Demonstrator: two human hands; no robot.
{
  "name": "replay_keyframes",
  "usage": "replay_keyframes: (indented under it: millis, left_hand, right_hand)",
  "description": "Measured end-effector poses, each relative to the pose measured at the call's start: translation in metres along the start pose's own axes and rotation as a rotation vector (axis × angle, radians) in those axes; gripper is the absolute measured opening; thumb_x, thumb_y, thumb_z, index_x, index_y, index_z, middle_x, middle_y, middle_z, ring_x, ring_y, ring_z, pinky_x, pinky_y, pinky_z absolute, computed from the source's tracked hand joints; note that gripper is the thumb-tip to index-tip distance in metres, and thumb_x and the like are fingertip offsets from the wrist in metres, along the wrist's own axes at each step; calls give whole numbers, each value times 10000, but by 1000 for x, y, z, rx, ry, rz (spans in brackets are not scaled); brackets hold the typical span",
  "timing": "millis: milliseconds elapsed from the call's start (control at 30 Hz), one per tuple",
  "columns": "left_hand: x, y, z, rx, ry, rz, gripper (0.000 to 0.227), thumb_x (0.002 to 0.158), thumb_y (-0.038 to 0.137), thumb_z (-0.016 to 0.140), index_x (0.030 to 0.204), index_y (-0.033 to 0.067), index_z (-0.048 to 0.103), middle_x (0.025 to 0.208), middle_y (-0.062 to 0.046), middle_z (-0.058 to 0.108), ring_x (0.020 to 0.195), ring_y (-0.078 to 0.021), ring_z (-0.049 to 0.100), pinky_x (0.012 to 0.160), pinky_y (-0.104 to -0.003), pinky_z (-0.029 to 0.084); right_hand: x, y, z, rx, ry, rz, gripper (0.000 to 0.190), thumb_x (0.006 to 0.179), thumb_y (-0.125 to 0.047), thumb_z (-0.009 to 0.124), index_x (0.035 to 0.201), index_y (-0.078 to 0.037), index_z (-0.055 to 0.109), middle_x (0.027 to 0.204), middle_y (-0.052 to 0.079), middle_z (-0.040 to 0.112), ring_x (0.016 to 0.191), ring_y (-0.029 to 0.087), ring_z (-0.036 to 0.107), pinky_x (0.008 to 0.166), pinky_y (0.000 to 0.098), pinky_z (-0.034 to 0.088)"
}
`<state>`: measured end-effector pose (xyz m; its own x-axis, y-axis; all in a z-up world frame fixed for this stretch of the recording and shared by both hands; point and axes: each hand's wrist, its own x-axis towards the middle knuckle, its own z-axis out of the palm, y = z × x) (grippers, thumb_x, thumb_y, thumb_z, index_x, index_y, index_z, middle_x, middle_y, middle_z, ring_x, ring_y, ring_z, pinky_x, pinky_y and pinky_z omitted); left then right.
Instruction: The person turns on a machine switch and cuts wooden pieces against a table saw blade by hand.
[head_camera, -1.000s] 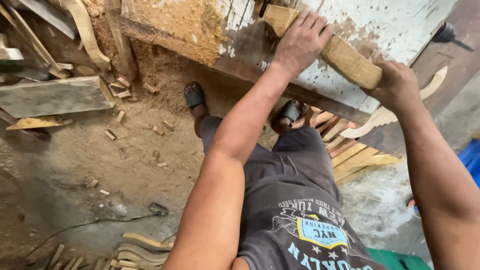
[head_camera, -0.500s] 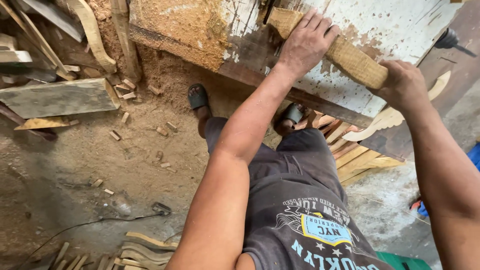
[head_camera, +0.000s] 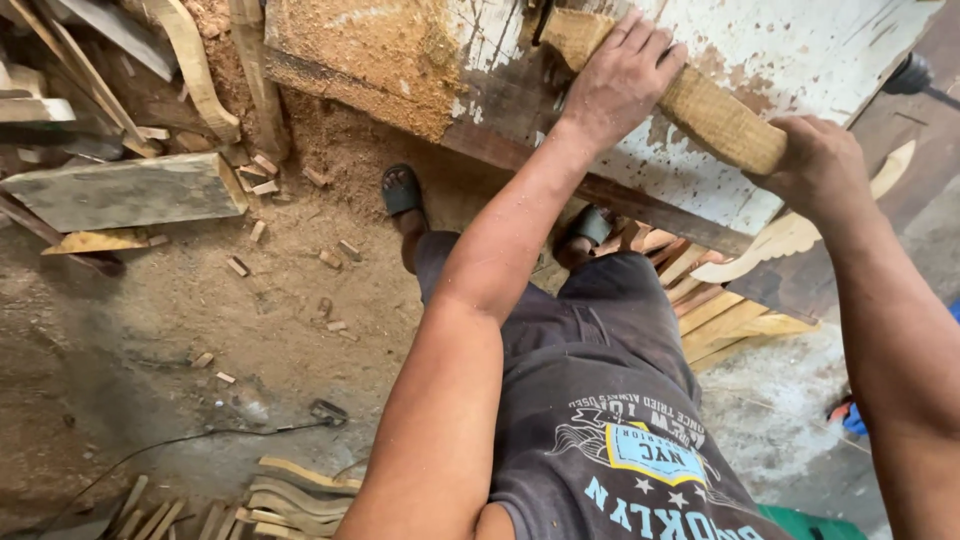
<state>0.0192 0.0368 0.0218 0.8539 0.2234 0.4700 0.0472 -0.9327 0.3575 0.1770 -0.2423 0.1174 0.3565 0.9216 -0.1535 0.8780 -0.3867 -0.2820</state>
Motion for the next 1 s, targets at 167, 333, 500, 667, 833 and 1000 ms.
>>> replay_keyframes:
  millis: [167, 333, 500, 667, 833, 1000]
  left_hand:
    - [7, -1, -2, -1, -24, -3, 311, 926, 39, 657, 1235, 46, 623, 1155, -138, 651, 1186, -303, 616, 1209, -455, 365]
    - [9, -7, 28, 37, 18, -8, 302, 949, 32, 656, 1249, 60, 631, 1155, -140, 660, 1191, -295, 613, 1207, -448, 357]
    - [21, -10, 21, 60, 25, 3, 281, 956, 51, 659, 1236, 52, 634, 1150, -140, 663, 1185, -289, 614, 1199, -432, 372]
    - [35, -13, 11, 66, 77, 18, 287, 897, 52, 683, 1181, 64, 642, 1086, -110, 666, 1142, -269, 628, 1144, -419, 447]
    - [-11, 25, -17, 127, 34, 32, 338, 924, 51, 645, 1261, 24, 634, 1101, -133, 665, 1059, -283, 624, 954, -430, 509]
    - [-170, 69, -184, -128, 39, -257, 397, 892, 193, 620, 1263, 54, 649, 1304, -186, 643, 1283, -368, 590, 1174, -550, 474]
  right_hand:
    - [3, 9, 0, -53, -21, 27, 506, 844, -292, 941, 1240, -53, 733, 1117, 130, 738, 1049, 288, 708, 979, 386, 565]
    - [6, 19, 1, -64, -51, 62, 467, 897, -312, 921, 1244, -68, 727, 1131, 101, 750, 1043, 232, 724, 998, 351, 576]
    - [16, 19, -5, -100, -48, 49, 500, 876, -318, 948, 1243, -49, 743, 1113, 115, 749, 1039, 248, 717, 994, 358, 573]
    - [19, 33, -3, -99, -24, 50, 524, 818, -295, 961, 1234, -53, 755, 1118, 116, 755, 1038, 250, 722, 986, 361, 579]
    - [-23, 21, -13, -84, -80, 73, 343, 861, -223, 916, 1113, -63, 747, 992, 121, 731, 920, 263, 711, 879, 363, 573]
    - [-38, -41, 68, 30, -311, -53, 409, 778, -33, 729, 1179, -109, 753, 1055, 152, 751, 999, 311, 708, 916, 469, 553]
